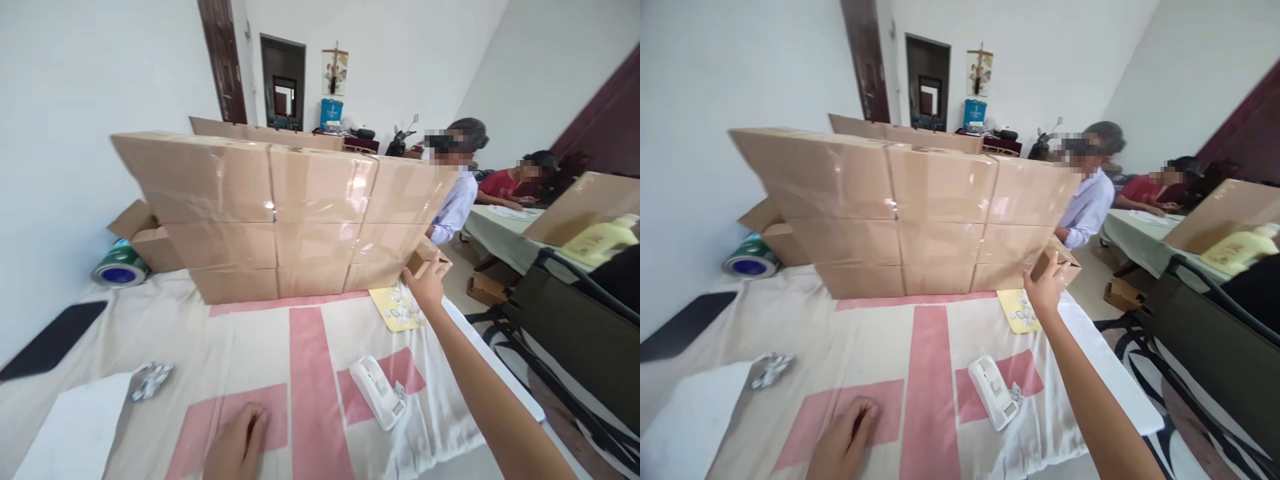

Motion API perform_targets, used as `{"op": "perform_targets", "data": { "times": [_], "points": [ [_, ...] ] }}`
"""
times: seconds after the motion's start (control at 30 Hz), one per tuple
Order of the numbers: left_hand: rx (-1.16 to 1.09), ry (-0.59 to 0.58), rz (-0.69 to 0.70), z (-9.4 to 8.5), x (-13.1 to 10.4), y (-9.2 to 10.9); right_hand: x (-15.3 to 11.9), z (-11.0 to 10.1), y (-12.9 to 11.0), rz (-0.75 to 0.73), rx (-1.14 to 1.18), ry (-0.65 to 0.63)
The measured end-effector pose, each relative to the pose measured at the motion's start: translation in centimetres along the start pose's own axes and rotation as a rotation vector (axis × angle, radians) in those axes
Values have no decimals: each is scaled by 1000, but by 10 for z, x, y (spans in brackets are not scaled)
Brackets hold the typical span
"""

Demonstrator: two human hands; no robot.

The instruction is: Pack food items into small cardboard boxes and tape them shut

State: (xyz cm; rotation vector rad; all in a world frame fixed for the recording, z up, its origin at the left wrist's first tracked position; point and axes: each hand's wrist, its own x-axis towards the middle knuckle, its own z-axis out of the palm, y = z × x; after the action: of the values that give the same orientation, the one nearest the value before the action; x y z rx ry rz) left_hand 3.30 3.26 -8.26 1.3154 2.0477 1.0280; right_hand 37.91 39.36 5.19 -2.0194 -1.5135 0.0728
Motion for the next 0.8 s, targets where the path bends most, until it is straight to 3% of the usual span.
{"op": "perform_targets", "data": {
  "times": [0.1, 0.17, 0.23, 0.37, 0.47, 0.57, 0.67, 0.8],
  "points": [
    [-167, -17, -61, -12, 0, -2, -62, 7, -46, -394, 200, 68],
    [-266, 28, -106, -34, 0, -5, -109, 19, -85, -681, 360, 43],
    [-309, 132, -121, -72, 2, -8, -157, 33, -128, -899, 468, -54],
    [-203, 385, -61, -173, 28, -25, -246, 68, -218, -1178, 638, -323],
    [-116, 529, -89, -236, 80, -52, -299, 100, -287, -1196, 755, -556],
    [-17, 613, -204, -271, 151, -82, -331, 133, -359, -1114, 654, -683],
    [70, 634, -263, -282, 221, -99, -339, 159, -433, -1051, 473, -712],
    [185, 617, -252, -276, 292, -102, -323, 179, -514, -962, 306, -710]
  ]
}}
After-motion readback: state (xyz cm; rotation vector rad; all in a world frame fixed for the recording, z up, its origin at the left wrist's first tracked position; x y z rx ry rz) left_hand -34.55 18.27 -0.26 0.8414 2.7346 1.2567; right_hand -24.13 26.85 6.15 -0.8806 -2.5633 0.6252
